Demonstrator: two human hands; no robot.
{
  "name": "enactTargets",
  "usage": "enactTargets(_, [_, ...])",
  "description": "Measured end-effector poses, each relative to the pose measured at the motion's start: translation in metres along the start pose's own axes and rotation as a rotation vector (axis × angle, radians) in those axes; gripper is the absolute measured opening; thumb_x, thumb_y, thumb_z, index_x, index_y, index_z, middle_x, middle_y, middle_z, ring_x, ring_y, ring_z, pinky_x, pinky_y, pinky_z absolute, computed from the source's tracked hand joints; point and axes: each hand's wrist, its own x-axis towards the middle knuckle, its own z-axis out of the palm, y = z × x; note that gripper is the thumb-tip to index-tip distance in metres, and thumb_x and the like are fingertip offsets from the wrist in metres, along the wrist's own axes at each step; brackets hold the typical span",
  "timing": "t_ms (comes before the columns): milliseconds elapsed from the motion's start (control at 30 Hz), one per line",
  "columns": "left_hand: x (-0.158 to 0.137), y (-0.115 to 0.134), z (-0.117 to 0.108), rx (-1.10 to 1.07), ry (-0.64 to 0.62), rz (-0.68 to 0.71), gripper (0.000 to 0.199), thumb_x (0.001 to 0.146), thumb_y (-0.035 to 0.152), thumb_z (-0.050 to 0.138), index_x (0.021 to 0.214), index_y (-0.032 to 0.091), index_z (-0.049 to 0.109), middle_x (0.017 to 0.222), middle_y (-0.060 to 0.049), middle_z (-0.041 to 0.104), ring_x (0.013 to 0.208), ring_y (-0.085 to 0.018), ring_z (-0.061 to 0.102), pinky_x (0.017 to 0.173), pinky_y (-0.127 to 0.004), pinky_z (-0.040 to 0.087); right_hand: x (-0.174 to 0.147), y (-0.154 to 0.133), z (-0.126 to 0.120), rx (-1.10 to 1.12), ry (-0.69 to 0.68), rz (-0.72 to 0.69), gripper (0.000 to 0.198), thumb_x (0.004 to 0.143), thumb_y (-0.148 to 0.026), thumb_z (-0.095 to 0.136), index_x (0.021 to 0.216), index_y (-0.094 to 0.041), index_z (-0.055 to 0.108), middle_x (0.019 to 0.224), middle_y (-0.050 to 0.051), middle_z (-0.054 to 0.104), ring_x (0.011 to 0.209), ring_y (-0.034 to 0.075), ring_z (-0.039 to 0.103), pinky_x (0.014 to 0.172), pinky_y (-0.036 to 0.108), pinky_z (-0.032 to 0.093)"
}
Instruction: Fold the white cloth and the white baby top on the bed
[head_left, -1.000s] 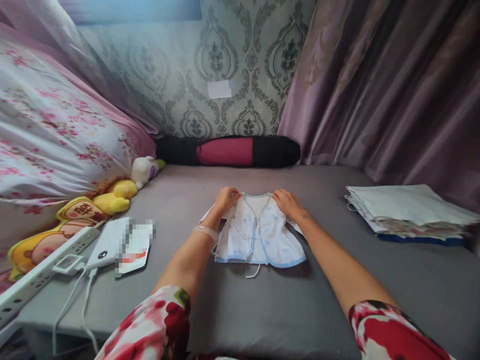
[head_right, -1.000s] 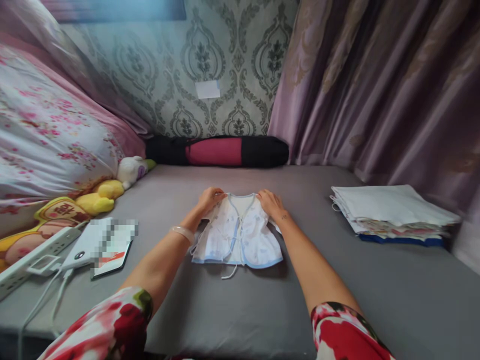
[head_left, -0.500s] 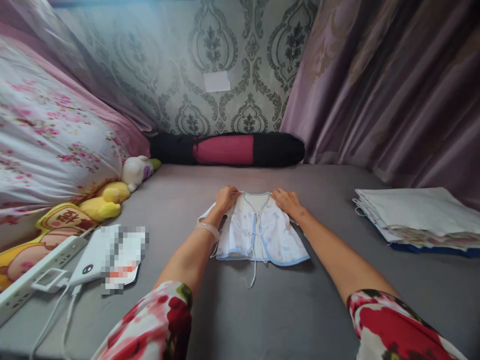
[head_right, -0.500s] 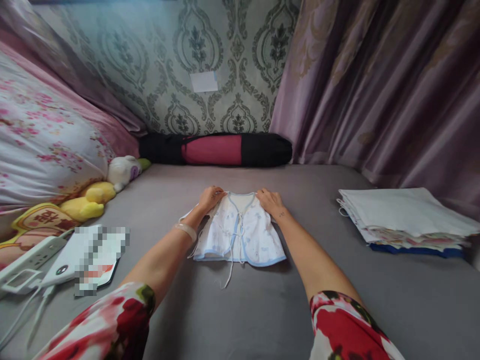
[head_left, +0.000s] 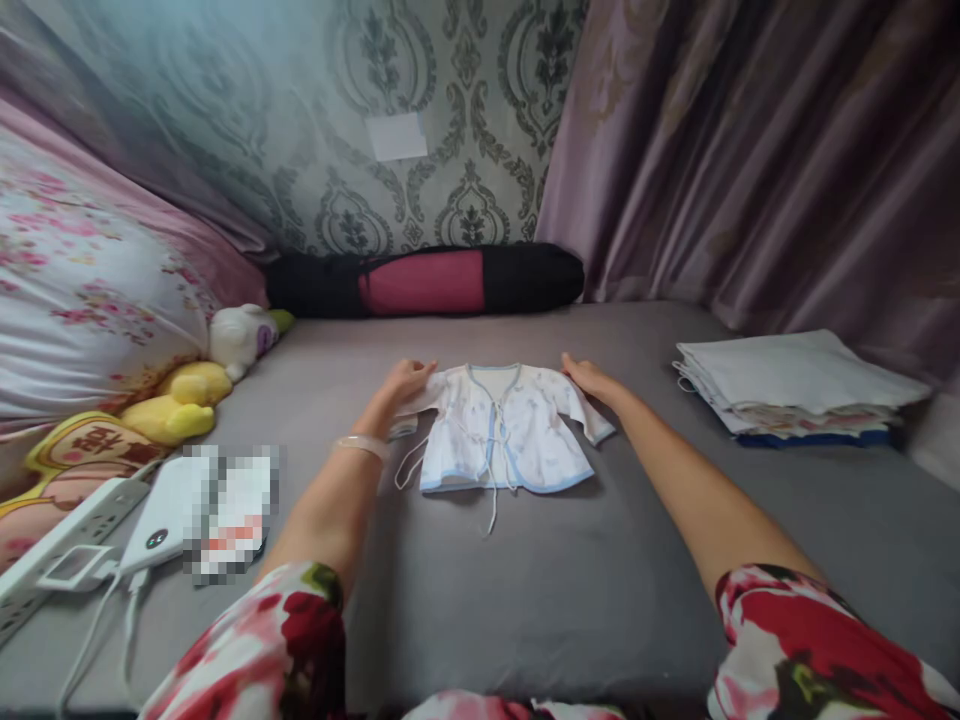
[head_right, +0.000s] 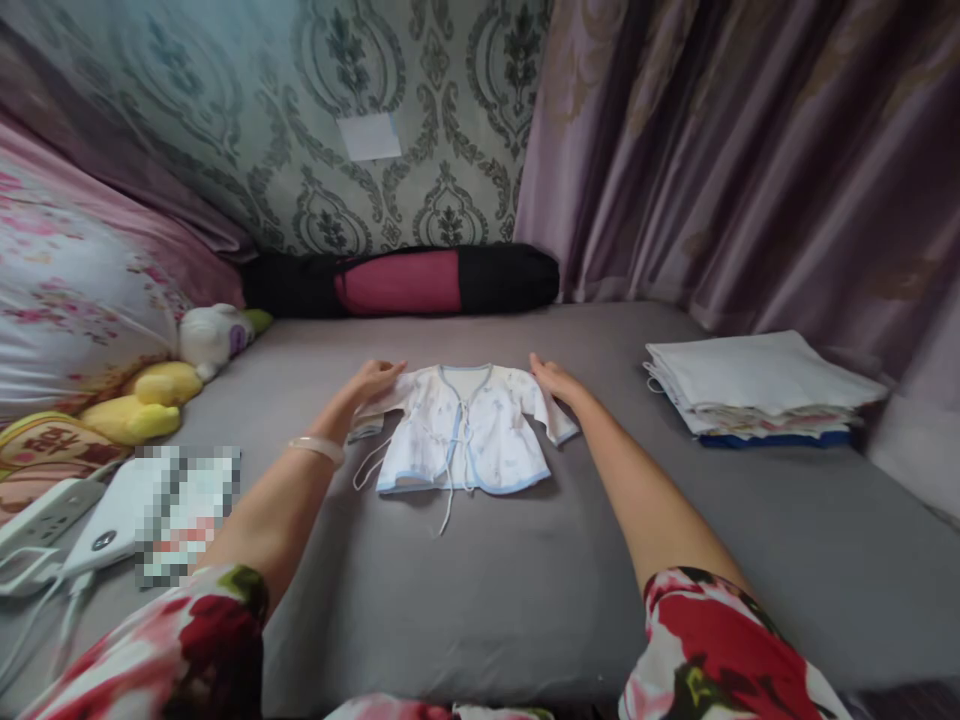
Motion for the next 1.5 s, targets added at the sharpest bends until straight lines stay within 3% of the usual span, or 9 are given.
enactTargets(167, [-0.011,-0.030,-0.023,-0.062,-0.019,-0.016,0.039,0.078,0.053,0.056,0.080,0.015,0.067,0.060,-0.002,0.061,0.063,-0.017,0.056,0.056,-0.024,0.039,-0.036,0.023,-0.019,0.349,-0.105,0.175,0.048,0.092,-0.056,0.044,0.084,-0.014,0.067,0.075,0.008,0.070,0.056,0.011,0.058,0.052,0.021,0.045])
enactTargets(333, [-0.022,-0.052,-0.032,-0.074,-0.072,0.026,0.029,0.072,0.041,0.058,0.082,0.017,0.070,0.070,-0.002,0.065,0.070,-0.017,0.056,0.060,-0.023,0.040,-0.064,0.037,-0.029,0.165,-0.177,0.092,0.031,0.072,-0.045,0.073,0.080,-0.016,0.070,0.066,0.000,0.064,0.053,0.009,0.051,0.044,0.018,0.037])
enactTargets(500, [-0.032,-0.057,-0.038,-0.138,-0.147,-0.019,0.035,0.060,0.042,0.067,0.084,0.017,0.071,0.067,-0.001,0.064,0.065,-0.016,0.054,0.058,-0.024,0.038,-0.067,0.045,-0.031,0.039,-0.221,0.084,0.023,0.063,-0.037,0.077,0.067,-0.017,0.067,0.054,-0.001,0.057,0.048,0.010,0.048,0.040,0.019,0.033])
enactTargets(667, [-0.046,-0.050,-0.038,-0.223,-0.170,0.003,0.035,0.052,0.042,0.075,0.074,0.017,0.065,0.057,0.003,0.056,0.056,-0.013,0.048,0.052,-0.023,0.033,-0.056,0.054,-0.036,0.085,0.033,0.203,0.010,0.070,-0.025,0.067,0.071,-0.015,0.068,0.056,0.001,0.060,0.051,0.012,0.053,0.045,0.022,0.038])
enactTargets(800, [-0.049,-0.045,-0.032,-0.244,-0.109,0.021,0.027,0.056,0.037,0.071,0.069,0.018,0.058,0.053,0.005,0.048,0.052,-0.011,0.042,0.050,-0.023,0.029,-0.044,0.069,-0.035,0.095,0.285,0.231,0.021,0.075,-0.028,0.063,0.087,-0.012,0.072,0.069,0.006,0.067,0.060,0.016,0.060,0.052,0.024,0.043])
enactTargets(933, [-0.045,-0.041,-0.025,-0.269,-0.049,0.075,0.020,0.061,0.033,0.064,0.069,0.019,0.052,0.055,0.006,0.046,0.052,-0.010,0.041,0.050,-0.023,0.029,-0.034,0.080,-0.029,-0.045,0.459,0.207,0.032,0.077,-0.031,0.061,0.102,-0.014,0.071,0.088,0.011,0.072,0.078,0.022,0.065,0.064,0.027,0.047])
enactTargets(1100, [-0.038,-0.035,-0.023,-0.199,0.049,0.181,0.016,0.068,0.031,0.056,0.073,0.020,0.046,0.061,0.006,0.046,0.055,-0.010,0.041,0.052,-0.022,0.030,-0.038,0.080,-0.019,-0.169,0.499,0.136,0.035,0.085,-0.029,0.052,0.115,-0.017,0.066,0.106,0.014,0.070,0.098,0.025,0.064,0.078,0.030,0.047])
enactTargets(1300, [-0.026,-0.036,-0.037,0.069,0.069,0.300,0.023,0.067,0.026,0.061,0.088,0.020,0.052,0.067,0.005,0.045,0.065,-0.014,0.045,0.062,-0.024,0.036,-0.044,0.080,-0.009,-0.240,0.485,0.138,0.038,0.090,-0.030,0.045,0.121,-0.016,0.061,0.111,0.017,0.067,0.103,0.026,0.062,0.081,0.033,0.046])
enactTargets(1500, [-0.019,-0.051,-0.050,0.337,0.046,0.367,0.031,0.066,0.018,0.063,0.097,0.019,0.061,0.098,-0.005,0.056,0.094,-0.022,0.054,0.085,-0.030,0.041,-0.044,0.084,-0.009,-0.245,0.482,0.113,0.037,0.089,-0.029,0.045,0.118,-0.013,0.062,0.111,0.017,0.067,0.101,0.025,0.062,0.083,0.031,0.045])
